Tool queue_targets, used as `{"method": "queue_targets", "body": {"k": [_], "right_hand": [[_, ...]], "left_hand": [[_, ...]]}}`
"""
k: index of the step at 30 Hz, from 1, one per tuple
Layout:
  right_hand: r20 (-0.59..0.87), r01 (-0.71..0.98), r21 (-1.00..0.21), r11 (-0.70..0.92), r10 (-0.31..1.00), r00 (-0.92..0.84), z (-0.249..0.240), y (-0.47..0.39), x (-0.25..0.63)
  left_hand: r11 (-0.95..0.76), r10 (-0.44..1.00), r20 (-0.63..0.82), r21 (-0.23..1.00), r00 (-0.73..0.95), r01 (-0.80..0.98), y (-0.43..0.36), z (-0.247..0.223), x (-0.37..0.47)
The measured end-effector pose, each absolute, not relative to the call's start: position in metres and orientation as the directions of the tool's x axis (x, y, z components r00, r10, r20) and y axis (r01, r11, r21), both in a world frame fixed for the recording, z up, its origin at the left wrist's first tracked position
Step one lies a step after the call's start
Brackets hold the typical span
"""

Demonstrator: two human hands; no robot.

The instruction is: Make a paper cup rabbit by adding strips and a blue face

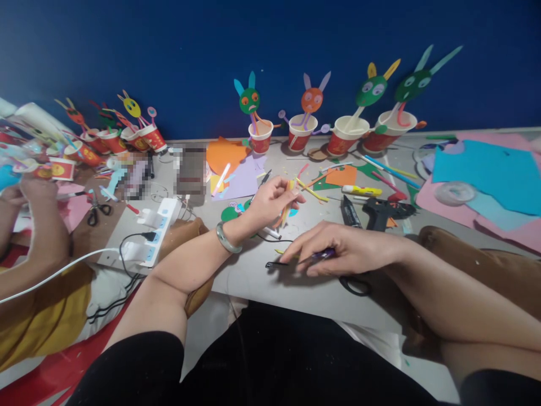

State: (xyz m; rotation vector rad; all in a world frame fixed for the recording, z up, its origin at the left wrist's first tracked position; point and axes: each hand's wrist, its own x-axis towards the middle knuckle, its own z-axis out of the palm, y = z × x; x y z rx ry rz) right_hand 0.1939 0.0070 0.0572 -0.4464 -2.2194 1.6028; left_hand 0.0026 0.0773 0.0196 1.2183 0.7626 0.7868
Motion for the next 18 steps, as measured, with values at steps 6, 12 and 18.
{"method": "queue_targets", "body": {"k": [6, 12, 18], "right_hand": [[0.067, 0.103, -0.943, 0.315, 0.484, -0.872, 0.0571, 0.0072, 0.1969], [0.070, 0.086, -0.957, 0.279, 0.505, -0.860, 0.0509, 0.0025, 0.1921], [0.035, 0.107, -0.965, 0.238, 0.523, -0.851, 0.0514, 0.0013, 0.1926]], "left_hand": [[0.038, 0.886, 0.024, 0.992, 0.464, -0.123, 0.0784, 0.0225, 0.0013], [0.037, 0.890, 0.033, 0.989, 0.454, -0.144, 0.0794, 0.0209, 0.0015], [0.038, 0.885, 0.030, 0.990, 0.464, -0.137, 0.0797, 0.0201, 0.0021]]}}
